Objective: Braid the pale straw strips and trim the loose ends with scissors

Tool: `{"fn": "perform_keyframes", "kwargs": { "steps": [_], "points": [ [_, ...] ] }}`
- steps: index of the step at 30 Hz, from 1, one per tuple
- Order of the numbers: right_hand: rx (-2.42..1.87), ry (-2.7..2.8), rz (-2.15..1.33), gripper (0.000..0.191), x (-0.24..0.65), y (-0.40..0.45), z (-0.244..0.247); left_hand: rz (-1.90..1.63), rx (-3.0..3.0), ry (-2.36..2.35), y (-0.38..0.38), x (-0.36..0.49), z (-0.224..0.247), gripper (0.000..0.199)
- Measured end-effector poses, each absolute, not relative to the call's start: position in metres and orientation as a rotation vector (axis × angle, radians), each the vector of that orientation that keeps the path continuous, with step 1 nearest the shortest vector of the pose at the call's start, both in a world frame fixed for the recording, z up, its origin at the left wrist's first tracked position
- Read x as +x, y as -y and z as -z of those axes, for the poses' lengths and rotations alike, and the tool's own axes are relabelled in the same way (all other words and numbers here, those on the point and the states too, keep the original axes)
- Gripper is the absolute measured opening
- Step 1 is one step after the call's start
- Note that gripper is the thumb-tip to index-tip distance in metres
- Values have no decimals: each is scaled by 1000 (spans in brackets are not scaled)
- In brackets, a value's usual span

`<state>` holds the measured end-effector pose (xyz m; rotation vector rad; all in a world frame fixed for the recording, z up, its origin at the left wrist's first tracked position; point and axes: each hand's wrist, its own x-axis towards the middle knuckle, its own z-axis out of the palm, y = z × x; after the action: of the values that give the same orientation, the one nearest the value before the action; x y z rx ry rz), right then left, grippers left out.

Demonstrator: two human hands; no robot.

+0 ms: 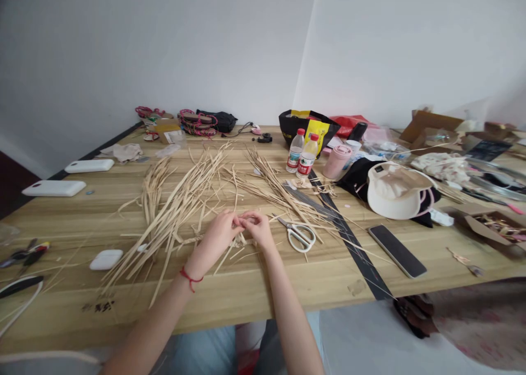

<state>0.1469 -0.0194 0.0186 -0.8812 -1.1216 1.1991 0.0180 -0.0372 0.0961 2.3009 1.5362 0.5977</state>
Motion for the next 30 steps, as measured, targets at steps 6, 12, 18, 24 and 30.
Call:
{"fn": "perform_keyframes", "kwargs": {
  "steps": [6,12,18,24,30],
  "points": [
    [-906,1127,-1159,16,145,19,-19,-338,2322,-1672,42,27,-107,15],
    [-915,1098,-1232,18,143,20,-19,-77,2271,-1876,46,44,-117,22],
    [-941,1083,-1192,16,145,20,-18,-174,2301,-1837,48,44,-115,18],
    [-878,1071,-1207,21,147,19,-18,-534,1964,-1543,31,19,-96,22],
    [-903,1180,-1182,24,148,20,-22,-596,1589,-1233,3,-12,-84,20]
  ]
}}
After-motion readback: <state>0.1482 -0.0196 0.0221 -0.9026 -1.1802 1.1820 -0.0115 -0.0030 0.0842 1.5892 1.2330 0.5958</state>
